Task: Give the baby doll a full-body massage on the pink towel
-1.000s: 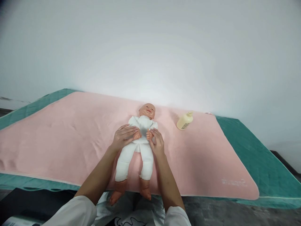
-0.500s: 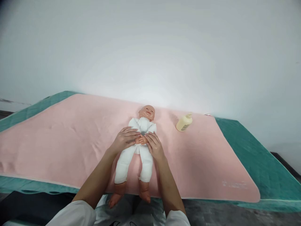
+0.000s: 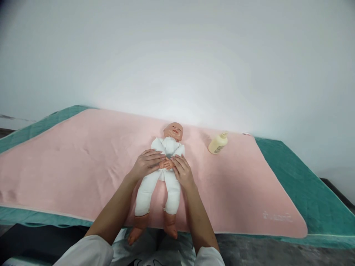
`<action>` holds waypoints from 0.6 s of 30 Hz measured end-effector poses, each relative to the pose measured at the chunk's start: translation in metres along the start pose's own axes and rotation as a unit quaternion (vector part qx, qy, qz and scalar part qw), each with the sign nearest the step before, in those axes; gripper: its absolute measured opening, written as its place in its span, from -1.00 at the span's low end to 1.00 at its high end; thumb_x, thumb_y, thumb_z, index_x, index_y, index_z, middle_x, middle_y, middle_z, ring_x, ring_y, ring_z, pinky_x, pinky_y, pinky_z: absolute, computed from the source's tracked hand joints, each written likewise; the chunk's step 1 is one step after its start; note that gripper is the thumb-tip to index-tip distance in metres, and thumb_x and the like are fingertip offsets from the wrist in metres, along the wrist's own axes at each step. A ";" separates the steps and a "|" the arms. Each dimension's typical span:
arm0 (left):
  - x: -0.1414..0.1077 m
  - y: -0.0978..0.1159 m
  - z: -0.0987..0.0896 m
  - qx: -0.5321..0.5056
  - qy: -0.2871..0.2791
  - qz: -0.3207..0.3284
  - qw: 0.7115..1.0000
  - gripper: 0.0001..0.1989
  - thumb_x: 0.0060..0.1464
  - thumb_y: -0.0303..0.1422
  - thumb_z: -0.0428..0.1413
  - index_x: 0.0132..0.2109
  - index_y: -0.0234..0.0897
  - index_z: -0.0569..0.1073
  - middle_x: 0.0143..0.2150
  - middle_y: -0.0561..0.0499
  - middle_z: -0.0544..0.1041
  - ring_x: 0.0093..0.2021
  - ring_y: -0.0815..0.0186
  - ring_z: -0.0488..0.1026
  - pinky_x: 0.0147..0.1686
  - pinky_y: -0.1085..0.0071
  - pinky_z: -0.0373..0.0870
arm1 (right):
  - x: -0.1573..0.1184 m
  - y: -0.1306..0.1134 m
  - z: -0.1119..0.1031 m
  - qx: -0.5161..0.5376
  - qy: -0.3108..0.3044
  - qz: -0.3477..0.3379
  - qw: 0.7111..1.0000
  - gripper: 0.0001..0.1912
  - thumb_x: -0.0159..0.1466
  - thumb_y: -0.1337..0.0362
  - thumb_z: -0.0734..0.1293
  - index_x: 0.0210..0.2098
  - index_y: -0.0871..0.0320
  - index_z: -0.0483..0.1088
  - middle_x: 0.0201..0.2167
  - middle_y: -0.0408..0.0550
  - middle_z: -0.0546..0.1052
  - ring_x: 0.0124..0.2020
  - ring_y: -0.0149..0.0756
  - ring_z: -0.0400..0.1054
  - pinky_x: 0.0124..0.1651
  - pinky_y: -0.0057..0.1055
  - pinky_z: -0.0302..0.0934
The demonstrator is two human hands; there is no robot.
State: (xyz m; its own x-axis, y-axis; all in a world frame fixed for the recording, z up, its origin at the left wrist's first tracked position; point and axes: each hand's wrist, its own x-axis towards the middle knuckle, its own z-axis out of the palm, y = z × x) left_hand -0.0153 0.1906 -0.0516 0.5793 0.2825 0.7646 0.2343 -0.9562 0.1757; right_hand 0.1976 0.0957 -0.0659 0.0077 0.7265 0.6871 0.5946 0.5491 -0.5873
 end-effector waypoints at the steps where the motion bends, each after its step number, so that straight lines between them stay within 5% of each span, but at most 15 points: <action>1: 0.000 0.001 0.000 -0.001 0.006 0.004 1.000 -0.70 0.17 -0.37 0.17 0.05 -0.05 0.52 -0.03 0.05 0.62 0.08 0.30 0.51 0.17 0.22 0.34 | -0.001 0.002 0.001 -0.006 0.000 -0.003 1.000 -0.67 0.37 0.22 0.22 0.11 -0.07 0.40 0.03 -0.11 0.55 0.13 -0.23 0.41 0.37 -0.06 0.15; 10: 0.002 0.009 -0.004 0.004 0.033 0.034 0.999 -0.65 0.19 -0.43 0.14 0.11 -0.09 0.46 0.01 0.03 0.61 0.05 0.32 0.53 0.19 0.22 0.32 | -0.008 0.013 0.003 -0.104 0.009 -0.106 0.989 -0.57 0.33 0.38 0.24 0.17 0.02 0.34 0.05 -0.02 0.55 0.11 -0.20 0.43 0.31 0.07 0.21; 18: -0.003 0.011 -0.004 0.008 0.039 0.010 0.999 -0.64 0.18 -0.41 0.15 0.12 -0.12 0.45 0.01 0.00 0.61 0.04 0.30 0.54 0.15 0.21 0.37 | -0.007 0.010 0.002 -0.098 0.016 -0.103 0.990 -0.57 0.30 0.35 0.30 0.16 0.00 0.35 0.03 -0.03 0.57 0.07 -0.19 0.46 0.24 0.04 0.30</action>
State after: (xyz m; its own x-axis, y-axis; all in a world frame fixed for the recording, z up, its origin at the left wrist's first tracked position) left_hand -0.0176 0.1790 -0.0488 0.5219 0.2553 0.8139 0.2365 -0.9601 0.1495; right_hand 0.2015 0.0968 -0.0771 -0.1066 0.5927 0.7983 0.7310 0.5910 -0.3412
